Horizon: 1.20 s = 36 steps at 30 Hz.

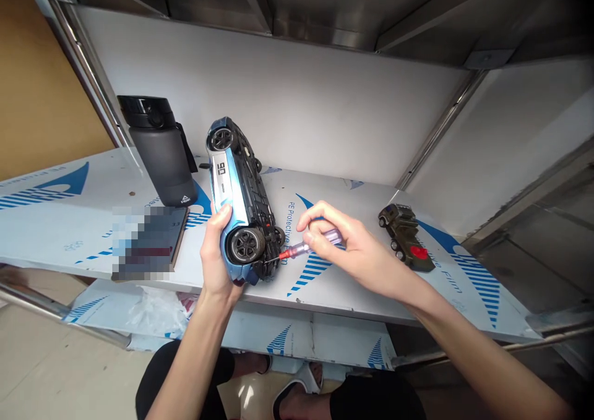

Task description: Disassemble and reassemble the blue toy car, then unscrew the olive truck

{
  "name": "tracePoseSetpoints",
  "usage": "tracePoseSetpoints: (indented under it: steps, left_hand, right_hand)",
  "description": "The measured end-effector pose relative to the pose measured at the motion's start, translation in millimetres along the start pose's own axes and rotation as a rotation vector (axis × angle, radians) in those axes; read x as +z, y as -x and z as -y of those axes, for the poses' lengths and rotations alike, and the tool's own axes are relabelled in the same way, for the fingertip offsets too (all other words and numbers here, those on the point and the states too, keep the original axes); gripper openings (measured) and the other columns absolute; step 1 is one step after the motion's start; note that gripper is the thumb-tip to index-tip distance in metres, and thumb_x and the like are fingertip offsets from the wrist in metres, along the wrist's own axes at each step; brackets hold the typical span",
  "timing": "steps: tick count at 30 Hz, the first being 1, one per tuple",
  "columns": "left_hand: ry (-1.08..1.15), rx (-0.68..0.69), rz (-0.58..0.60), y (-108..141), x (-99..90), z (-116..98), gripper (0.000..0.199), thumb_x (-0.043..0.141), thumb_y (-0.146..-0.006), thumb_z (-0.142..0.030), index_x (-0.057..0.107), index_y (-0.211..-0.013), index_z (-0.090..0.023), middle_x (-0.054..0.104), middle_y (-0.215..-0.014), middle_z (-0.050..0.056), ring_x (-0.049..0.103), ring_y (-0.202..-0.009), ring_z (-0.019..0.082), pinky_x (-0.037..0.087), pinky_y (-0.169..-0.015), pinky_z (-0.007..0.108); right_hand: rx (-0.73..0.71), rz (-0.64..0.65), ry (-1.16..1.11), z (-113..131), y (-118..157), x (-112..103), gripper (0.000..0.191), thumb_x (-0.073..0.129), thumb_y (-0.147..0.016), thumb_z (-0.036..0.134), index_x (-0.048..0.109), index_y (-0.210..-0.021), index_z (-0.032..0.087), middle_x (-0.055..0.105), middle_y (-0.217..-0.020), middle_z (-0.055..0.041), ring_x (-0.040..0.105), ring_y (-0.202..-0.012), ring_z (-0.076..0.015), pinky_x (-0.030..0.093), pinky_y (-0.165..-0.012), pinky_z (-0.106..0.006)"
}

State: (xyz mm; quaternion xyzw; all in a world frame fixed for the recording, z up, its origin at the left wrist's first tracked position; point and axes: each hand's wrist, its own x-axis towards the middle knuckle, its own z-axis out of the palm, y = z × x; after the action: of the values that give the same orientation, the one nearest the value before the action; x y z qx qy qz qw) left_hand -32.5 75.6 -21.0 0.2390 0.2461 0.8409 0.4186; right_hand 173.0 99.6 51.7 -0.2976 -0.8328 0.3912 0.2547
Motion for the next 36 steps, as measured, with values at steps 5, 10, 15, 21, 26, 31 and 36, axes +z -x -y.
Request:
tracePoseSetpoints:
  steps: [5, 10, 15, 21, 26, 31, 36]
  left_hand:
    - [-0.022, 0.028, -0.049, 8.6, -3.5, 2.8, 0.022, 0.075, -0.093, -0.041, 0.079, -0.094, -0.019, 0.08, -0.093, 0.001, 0.079, -0.087, 0.021, 0.064, -0.087, 0.029]
    - [-0.044, 0.091, -0.063, 11.4, -7.2, 7.1, 0.025, 0.072, -0.095, -0.043, 0.081, -0.097, -0.02, 0.082, -0.108, 0.005, 0.079, -0.103, 0.028, 0.064, -0.092, 0.034]
    - [-0.012, 0.038, -0.07, 10.7, -10.1, 5.9, 0.026, 0.071, -0.096, -0.043, 0.083, -0.104, -0.02, 0.083, -0.103, 0.006, 0.079, -0.104, 0.03, 0.065, -0.09, 0.036]
    - [-0.003, 0.004, -0.041, 9.2, -9.0, 3.0, 0.024, 0.07, -0.096, -0.042, 0.082, -0.105, -0.023, 0.082, -0.105, 0.002, 0.077, -0.087, 0.022, 0.064, -0.076, 0.031]
    - [0.009, 0.006, -0.042, 8.2, -9.6, 3.4, 0.023, 0.073, -0.094, -0.043, 0.079, -0.096, -0.02, 0.077, -0.091, 0.002, 0.072, -0.075, 0.018, 0.06, -0.073, 0.027]
    - [0.013, -0.005, -0.027, 8.8, -10.7, 2.7, 0.024, 0.073, -0.094, -0.042, 0.077, -0.106, -0.021, 0.078, -0.097, 0.002, 0.075, -0.088, 0.02, 0.059, -0.085, 0.028]
    - [0.015, -0.01, -0.031, 9.0, -11.7, 2.2, 0.027, 0.074, -0.093, -0.043, 0.076, -0.109, -0.021, 0.079, -0.102, 0.003, 0.075, -0.089, 0.019, 0.058, -0.085, 0.027]
  right_hand:
    - [-0.053, 0.029, 0.034, -6.4, 3.6, 1.2, 0.03, 0.069, -0.095, 0.018, 0.06, -0.122, 0.028, 0.062, -0.099, 0.0013, 0.061, -0.091, -0.0167, 0.049, -0.089, -0.033]
    - [0.039, 0.047, 0.048, 3.0, 4.4, 1.2, 0.02, 0.052, -0.11, 0.039, 0.067, -0.109, 0.026, 0.066, -0.09, 0.0007, 0.061, -0.081, -0.0156, 0.048, -0.078, -0.031]
    - [0.02, 0.094, 0.034, 8.4, 5.2, -2.5, 0.011, 0.061, -0.105, 0.03, 0.064, -0.116, 0.028, 0.063, -0.091, 0.0027, 0.059, -0.083, -0.0145, 0.047, -0.078, -0.029]
    - [0.048, 0.016, 0.033, 16.3, 6.0, 5.6, 0.018, 0.056, -0.108, 0.041, 0.067, -0.112, 0.027, 0.064, -0.094, 0.0014, 0.058, -0.082, -0.0151, 0.048, -0.082, -0.032]
    - [0.011, 0.033, 0.03, 14.9, 3.9, 6.2, 0.012, 0.064, -0.105, 0.036, 0.065, -0.112, 0.027, 0.063, -0.094, 0.0025, 0.057, -0.084, -0.0146, 0.045, -0.082, -0.031]
    - [0.063, 0.014, 0.044, 14.9, 2.8, 5.1, 0.019, 0.06, -0.106, 0.044, 0.065, -0.114, 0.028, 0.06, -0.094, 0.0013, 0.056, -0.085, -0.016, 0.046, -0.083, -0.032]
    - [0.085, 0.047, 0.039, 16.8, 4.2, 4.3, 0.016, 0.059, -0.107, 0.042, 0.06, -0.117, 0.029, 0.058, -0.086, 0.0041, 0.053, -0.078, -0.015, 0.044, -0.078, -0.032]
